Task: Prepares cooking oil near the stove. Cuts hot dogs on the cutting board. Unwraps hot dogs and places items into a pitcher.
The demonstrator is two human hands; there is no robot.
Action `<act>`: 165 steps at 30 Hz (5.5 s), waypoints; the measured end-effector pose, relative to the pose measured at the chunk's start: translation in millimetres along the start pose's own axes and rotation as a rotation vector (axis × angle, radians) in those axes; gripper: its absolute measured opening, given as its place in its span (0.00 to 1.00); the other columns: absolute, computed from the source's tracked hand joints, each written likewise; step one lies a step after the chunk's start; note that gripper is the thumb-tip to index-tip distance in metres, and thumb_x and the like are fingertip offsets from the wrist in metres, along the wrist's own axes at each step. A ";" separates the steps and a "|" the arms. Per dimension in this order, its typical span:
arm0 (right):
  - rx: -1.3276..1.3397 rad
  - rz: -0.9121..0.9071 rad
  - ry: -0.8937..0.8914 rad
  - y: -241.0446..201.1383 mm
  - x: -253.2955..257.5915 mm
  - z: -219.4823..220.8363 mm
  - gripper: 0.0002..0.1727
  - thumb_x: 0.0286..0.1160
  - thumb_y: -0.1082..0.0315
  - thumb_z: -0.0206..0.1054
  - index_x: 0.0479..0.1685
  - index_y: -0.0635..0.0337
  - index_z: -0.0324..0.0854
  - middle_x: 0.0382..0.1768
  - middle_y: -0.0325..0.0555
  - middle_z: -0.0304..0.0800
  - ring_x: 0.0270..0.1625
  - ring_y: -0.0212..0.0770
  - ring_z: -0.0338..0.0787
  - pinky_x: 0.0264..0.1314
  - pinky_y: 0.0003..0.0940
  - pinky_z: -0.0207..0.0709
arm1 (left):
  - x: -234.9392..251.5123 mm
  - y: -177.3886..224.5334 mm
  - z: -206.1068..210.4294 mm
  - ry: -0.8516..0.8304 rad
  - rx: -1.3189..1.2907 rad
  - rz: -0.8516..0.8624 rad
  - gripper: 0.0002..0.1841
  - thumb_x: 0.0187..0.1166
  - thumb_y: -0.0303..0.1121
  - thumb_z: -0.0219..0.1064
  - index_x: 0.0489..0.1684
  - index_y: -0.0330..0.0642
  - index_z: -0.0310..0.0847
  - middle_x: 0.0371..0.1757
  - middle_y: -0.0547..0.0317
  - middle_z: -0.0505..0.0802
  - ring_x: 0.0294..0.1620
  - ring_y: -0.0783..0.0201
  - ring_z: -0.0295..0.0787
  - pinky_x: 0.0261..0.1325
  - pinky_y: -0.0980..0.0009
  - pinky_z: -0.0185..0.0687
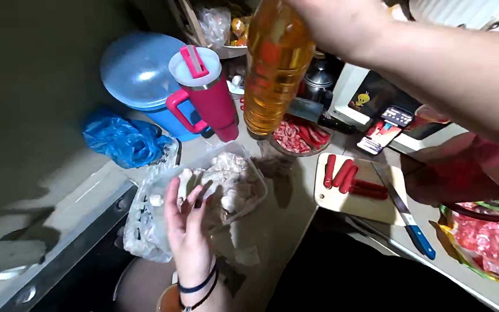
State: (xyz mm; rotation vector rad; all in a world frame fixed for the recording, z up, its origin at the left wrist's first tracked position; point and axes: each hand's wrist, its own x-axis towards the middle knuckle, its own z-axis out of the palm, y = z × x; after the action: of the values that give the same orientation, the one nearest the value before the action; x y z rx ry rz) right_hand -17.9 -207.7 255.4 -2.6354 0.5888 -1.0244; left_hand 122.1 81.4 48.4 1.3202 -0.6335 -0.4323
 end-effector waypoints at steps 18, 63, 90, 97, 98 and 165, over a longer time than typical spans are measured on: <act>0.214 -0.314 -0.059 44.8 6.6 148.1 0.11 0.73 0.68 0.69 0.42 0.69 0.87 0.31 0.50 0.91 0.34 0.37 0.90 0.39 0.33 0.83 | 17.6 -17.6 -23.2 0.110 -0.051 -0.112 0.31 0.83 0.32 0.55 0.85 0.35 0.50 0.74 0.61 0.81 0.62 0.63 0.90 0.63 0.62 0.90; -0.172 1.261 -0.290 43.3 -475.5 -6.2 0.33 0.81 0.76 0.60 0.88 0.49 0.69 0.75 0.64 0.76 0.58 0.65 0.91 0.55 0.63 0.87 | -106.6 -135.9 300.6 -1.226 0.884 0.691 0.27 0.83 0.33 0.68 0.83 0.51 0.75 0.68 0.36 0.85 0.66 0.34 0.83 0.66 0.40 0.80; 0.008 1.584 -0.290 -8.0 -470.9 -6.5 0.18 0.95 0.58 0.49 0.64 0.62 0.77 0.42 0.60 0.89 0.50 0.60 0.92 0.54 0.60 0.83 | -129.3 -114.3 324.7 -1.225 1.095 0.742 0.20 0.82 0.21 0.56 0.70 0.19 0.77 0.59 0.25 0.89 0.61 0.28 0.87 0.56 0.41 0.85; -0.001 1.580 -0.275 -4.1 -458.2 -3.2 0.16 0.93 0.62 0.53 0.69 0.61 0.70 0.39 0.59 0.89 0.47 0.60 0.93 0.49 0.59 0.84 | -127.4 -113.4 351.9 -1.358 0.728 0.132 0.28 0.82 0.33 0.66 0.81 0.30 0.73 0.79 0.33 0.79 0.81 0.41 0.76 0.84 0.46 0.68; -0.012 1.576 -0.281 -1.4 -457.4 -3.9 0.16 0.93 0.62 0.53 0.69 0.61 0.69 0.39 0.59 0.89 0.46 0.60 0.93 0.48 0.59 0.84 | -133.4 -120.2 351.4 -1.320 0.711 0.195 0.27 0.83 0.33 0.65 0.80 0.32 0.74 0.80 0.36 0.79 0.78 0.42 0.78 0.81 0.48 0.71; 0.041 1.651 -0.561 28.2 -388.1 1.8 0.15 0.93 0.62 0.49 0.67 0.62 0.69 0.50 0.58 0.87 0.54 0.58 0.92 0.52 0.59 0.85 | -147.9 -148.7 329.8 -1.202 0.978 0.574 0.31 0.88 0.34 0.49 0.94 0.42 0.55 0.91 0.54 0.70 0.92 0.42 0.59 0.83 0.45 0.60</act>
State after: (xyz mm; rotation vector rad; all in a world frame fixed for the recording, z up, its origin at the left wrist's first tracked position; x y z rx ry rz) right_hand -284.8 -56.0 16.3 -1.3140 1.8920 0.2139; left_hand -195.1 -104.9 -83.6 1.5767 -2.3844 -0.4170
